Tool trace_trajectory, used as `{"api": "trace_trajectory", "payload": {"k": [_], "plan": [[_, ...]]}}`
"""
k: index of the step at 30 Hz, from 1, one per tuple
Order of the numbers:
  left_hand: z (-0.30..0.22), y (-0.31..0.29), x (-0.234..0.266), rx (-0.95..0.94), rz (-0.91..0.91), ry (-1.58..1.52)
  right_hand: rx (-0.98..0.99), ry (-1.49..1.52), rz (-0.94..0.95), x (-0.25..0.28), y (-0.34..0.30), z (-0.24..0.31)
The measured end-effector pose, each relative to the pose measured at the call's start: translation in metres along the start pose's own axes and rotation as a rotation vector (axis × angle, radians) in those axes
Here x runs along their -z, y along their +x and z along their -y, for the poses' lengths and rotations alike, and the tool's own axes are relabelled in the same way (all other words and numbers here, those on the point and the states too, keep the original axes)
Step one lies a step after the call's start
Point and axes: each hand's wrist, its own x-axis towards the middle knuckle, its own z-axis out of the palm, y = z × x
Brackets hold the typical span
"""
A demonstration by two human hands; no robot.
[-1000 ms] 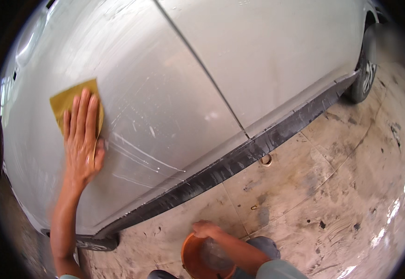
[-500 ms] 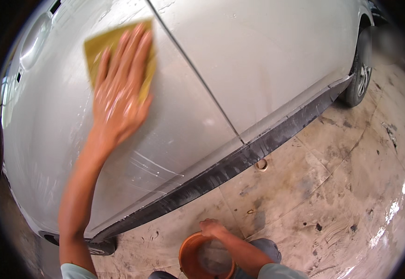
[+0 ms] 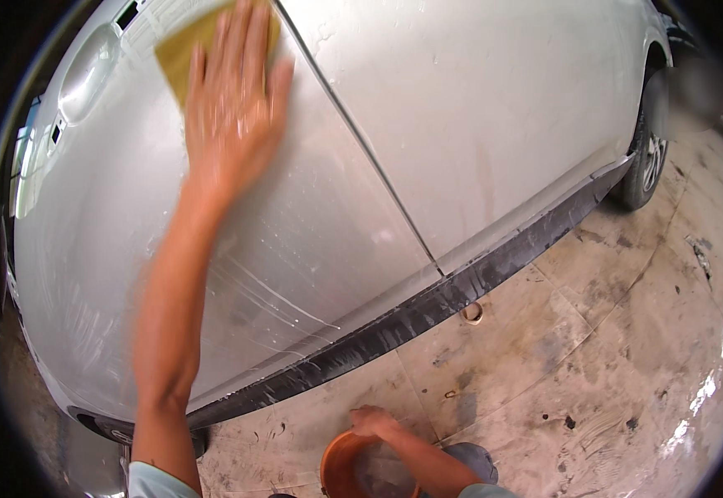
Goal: The person wet-sands the exterior panels of a silver car by dipping sandpaper into a bucket of water and rubbing the surface, occasionally wiping it with a cloth.
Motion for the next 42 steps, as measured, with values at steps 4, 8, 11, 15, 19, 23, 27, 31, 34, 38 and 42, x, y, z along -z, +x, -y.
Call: {"api": "trace_trajectory", "payload": {"k": [4,8,11,15,19,23,27,31,34,38,42], "plan": [[-0.007,-0.063,0.011,-0.001,0.133,0.006,0.043,0.054,0.021,0.017,-0.021,-0.003],[-0.003,0.028,-0.013,0.089,-0.08,-0.003,-0.006,0.006,-0.069,0.002,-0.005,-0.007],[-0.027,-0.041,-0.001,0.018,0.046,-0.031,0.027,0.049,0.003,0.01,-0.017,-0.009],[-0.011,-0.033,0.003,-0.07,0.095,-0.078,-0.092,-0.052,0.012,0.008,-0.012,-0.003],[-0.013,-0.016,0.0,-0.007,0.046,-0.07,0.046,0.02,0.01,0.01,-0.008,0.017],[-0.017,-0.056,0.01,-0.07,0.175,-0.063,-0.019,-0.005,0.073,0.0,-0.003,-0.002],[-0.014,-0.011,0.001,-0.012,0.025,-0.11,-0.015,0.016,-0.027,0.003,-0.004,0.009],[-0.019,-0.068,0.016,-0.03,0.239,-0.126,-0.038,0.016,0.095,0.014,-0.021,0.019],[-0.009,-0.05,0.013,-0.085,0.189,-0.121,-0.011,-0.023,0.071,0.011,-0.019,0.009],[-0.019,-0.001,-0.007,0.054,-0.028,-0.114,-0.054,0.008,0.01,0.013,-0.021,0.032],[-0.02,-0.057,0.008,-0.068,0.144,-0.098,0.022,0.003,0.134,0.019,-0.022,0.022]]}}
